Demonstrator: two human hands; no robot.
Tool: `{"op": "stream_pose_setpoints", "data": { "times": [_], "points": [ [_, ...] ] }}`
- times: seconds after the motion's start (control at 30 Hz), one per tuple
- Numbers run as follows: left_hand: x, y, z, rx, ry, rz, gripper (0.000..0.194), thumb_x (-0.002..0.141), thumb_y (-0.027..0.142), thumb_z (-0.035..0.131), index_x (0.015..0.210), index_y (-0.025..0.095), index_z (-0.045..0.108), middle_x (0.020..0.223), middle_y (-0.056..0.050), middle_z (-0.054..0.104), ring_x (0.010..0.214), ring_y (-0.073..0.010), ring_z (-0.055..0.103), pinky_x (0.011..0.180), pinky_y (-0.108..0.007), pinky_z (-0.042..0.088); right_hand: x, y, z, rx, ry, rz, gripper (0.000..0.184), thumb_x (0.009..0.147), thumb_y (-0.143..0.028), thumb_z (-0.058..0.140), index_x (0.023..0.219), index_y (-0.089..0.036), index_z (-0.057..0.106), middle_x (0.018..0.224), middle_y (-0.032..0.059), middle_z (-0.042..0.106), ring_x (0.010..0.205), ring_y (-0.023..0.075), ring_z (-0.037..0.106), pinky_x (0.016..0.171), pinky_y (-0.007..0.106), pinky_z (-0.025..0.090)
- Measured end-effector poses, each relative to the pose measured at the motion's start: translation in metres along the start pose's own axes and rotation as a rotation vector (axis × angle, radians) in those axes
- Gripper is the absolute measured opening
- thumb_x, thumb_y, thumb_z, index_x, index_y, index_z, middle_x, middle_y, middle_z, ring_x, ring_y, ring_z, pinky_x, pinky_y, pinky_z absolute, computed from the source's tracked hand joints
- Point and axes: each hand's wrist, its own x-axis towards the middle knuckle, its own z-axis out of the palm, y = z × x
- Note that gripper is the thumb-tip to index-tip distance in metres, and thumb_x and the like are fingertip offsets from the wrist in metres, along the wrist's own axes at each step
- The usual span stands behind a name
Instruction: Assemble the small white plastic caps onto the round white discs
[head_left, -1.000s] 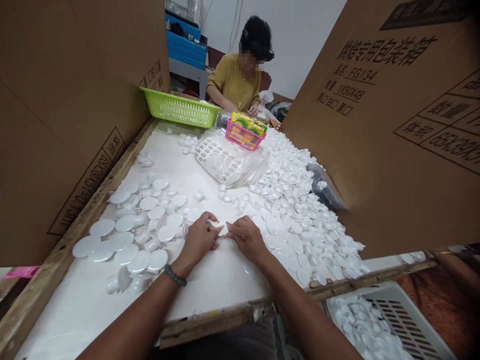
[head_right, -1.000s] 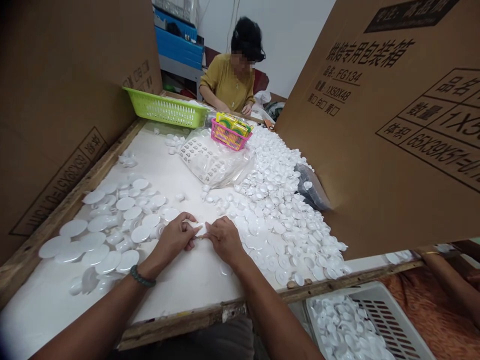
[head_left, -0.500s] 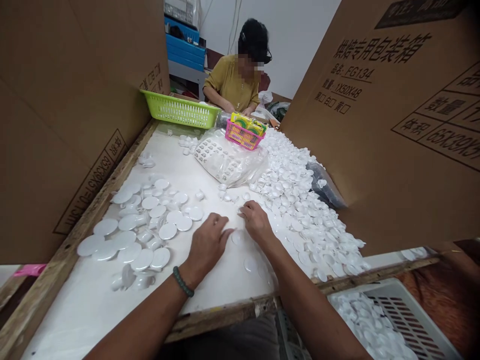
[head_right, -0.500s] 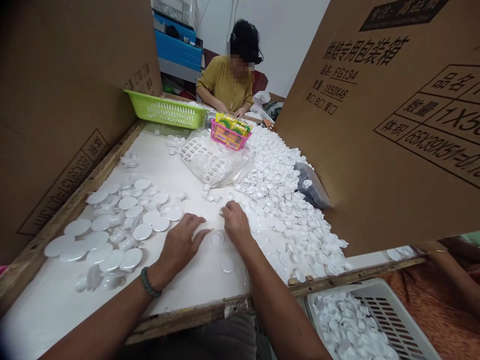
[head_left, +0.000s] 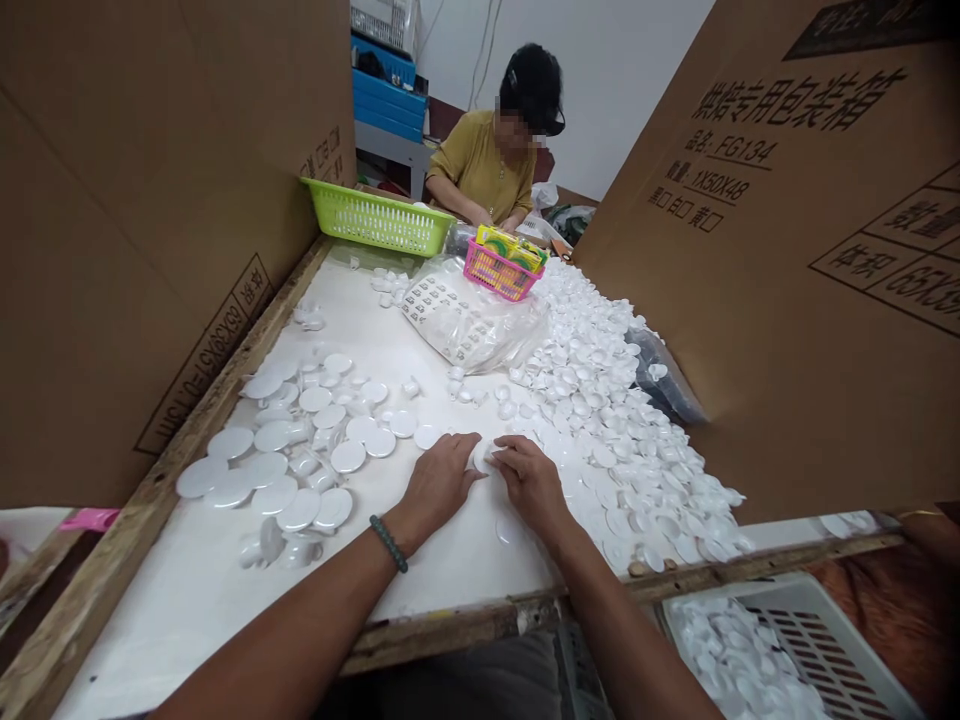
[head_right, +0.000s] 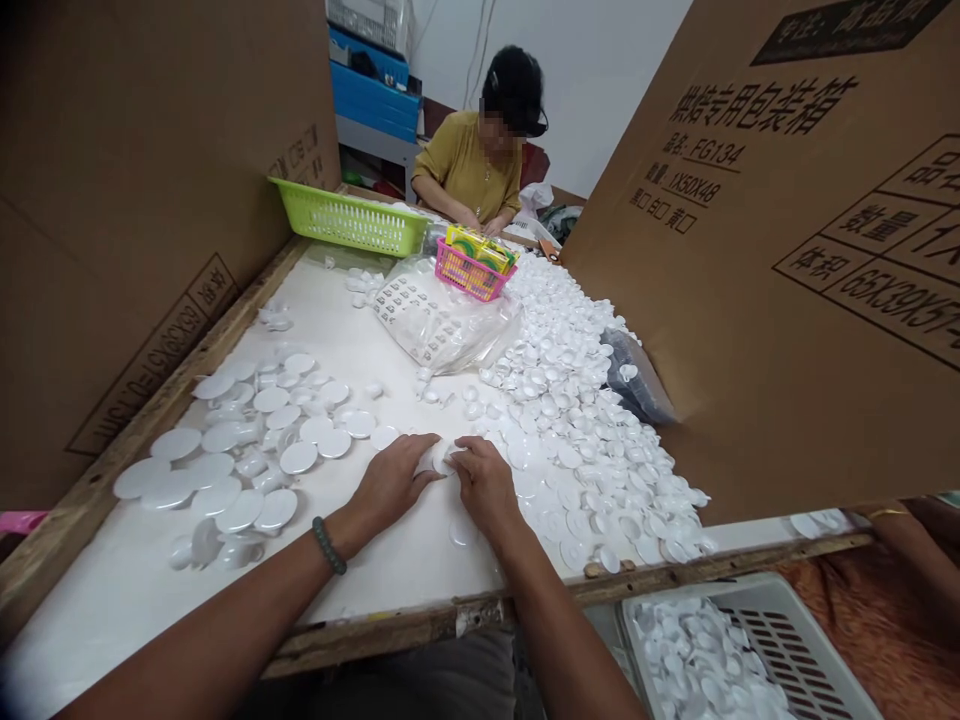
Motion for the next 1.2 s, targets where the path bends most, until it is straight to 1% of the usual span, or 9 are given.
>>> {"op": "stream_pose_setpoints", "data": {
  "times": [0.13,0.27,0.53,0.63,0.77,0.9,1.03,1.1,1.2],
  "points": [
    [0.001,0.002,-0.002,0.001,-0.045,-0.04,0.033,0.082,0.025,0.054,0.114,0.021,0.048,0.096,-0.005,0.062,0.091,-0.0207,0.054,0.075,-0.032,0.044,-0.004,-0.004,0.001,-0.047,-0.055,-0.058,0.023,0.084,-0.012,0.048,0.086,-0.022,0.069,0.103,0.0046,0.063,0.09,0.017,0.058,0.077,0.03,0.049],
    [0.001,0.002,-0.003,0.007,-0.05,-0.059,0.033,0.081,0.019,0.052,0.114,0.022,0.047,0.096,-0.003,0.063,0.09,-0.0191,0.054,0.072,-0.029,0.043,-0.006,-0.008,0.001,-0.103,-0.06,-0.112,0.026,0.083,-0.008,0.046,0.083,-0.021,0.069,0.103,0.0054,0.064,0.088,0.0165,0.059,0.075,0.028,0.05],
    [0.002,0.002,-0.002,0.011,-0.05,-0.062,0.033,0.082,0.018,0.05,0.114,0.021,0.048,0.095,-0.005,0.061,0.088,-0.0193,0.054,0.073,-0.028,0.042,-0.009,-0.011,0.009,-0.269,-0.038,-0.228,0.03,0.084,-0.006,0.04,0.089,-0.017,0.068,0.104,0.0086,0.065,0.086,0.0198,0.058,0.075,0.035,0.049],
    [0.001,0.002,-0.006,-0.069,-0.047,-0.025,0.032,0.081,0.021,0.053,0.112,0.02,0.05,0.096,-0.005,0.061,0.09,-0.0195,0.054,0.075,-0.029,0.042,-0.009,-0.009,0.012,-0.085,0.033,-0.148,0.025,0.086,-0.013,0.044,0.091,-0.02,0.068,0.105,0.0064,0.065,0.091,0.0184,0.059,0.078,0.033,0.049],
    [0.0,0.002,-0.012,-0.199,-0.043,-0.053,0.033,0.079,0.028,0.057,0.111,0.022,0.051,0.09,-0.003,0.063,0.083,-0.0184,0.057,0.073,-0.028,0.043,-0.006,-0.011,0.012,0.223,0.085,0.089,0.018,0.086,-0.024,0.05,0.09,-0.023,0.068,0.091,0.0025,0.069,0.084,0.0167,0.061,0.076,0.03,0.05],
    [0.0,0.004,-0.012,-0.392,-0.057,-0.182,0.024,0.08,0.033,0.053,0.101,0.022,0.053,0.065,0.003,0.06,0.06,-0.0142,0.058,0.061,-0.024,0.043,-0.003,-0.016,0.007,0.361,0.045,0.234,0.024,0.088,-0.03,0.046,0.099,-0.025,0.067,0.092,0.0013,0.069,0.081,0.0163,0.062,0.074,0.03,0.05],
    [0.002,0.006,-0.012,-0.607,-0.073,-0.387,0.024,0.079,0.037,0.051,0.096,0.021,0.051,0.056,0.005,0.058,0.046,-0.0125,0.056,0.048,-0.022,0.043,-0.004,-0.012,0.0,0.322,-0.036,0.095,0.029,0.085,-0.029,0.052,0.114,-0.027,0.06,0.105,0.0036,0.065,0.098,0.0189,0.056,0.086,0.036,0.046],
    [0.004,0.006,-0.013,-0.681,-0.095,-0.465,0.024,0.078,0.036,0.051,0.096,0.02,0.05,0.057,0.004,0.06,0.045,-0.0127,0.056,0.044,-0.022,0.043,-0.005,-0.008,0.0,0.279,-0.091,0.012,0.032,0.083,-0.028,0.056,0.115,-0.028,0.059,0.101,0.0039,0.065,0.096,0.0192,0.054,0.084,0.038,0.046],
    [0.005,0.005,-0.016,-0.739,-0.103,-0.548,0.025,0.075,0.035,0.056,0.093,0.019,0.049,0.054,0.003,0.061,0.043,-0.0124,0.056,0.043,-0.022,0.044,-0.005,-0.005,0.002,0.228,-0.076,-0.013,0.029,0.081,-0.026,0.06,0.11,-0.028,0.062,0.092,0.0038,0.065,0.088,0.0187,0.054,0.079,0.037,0.046]
  ]
}}
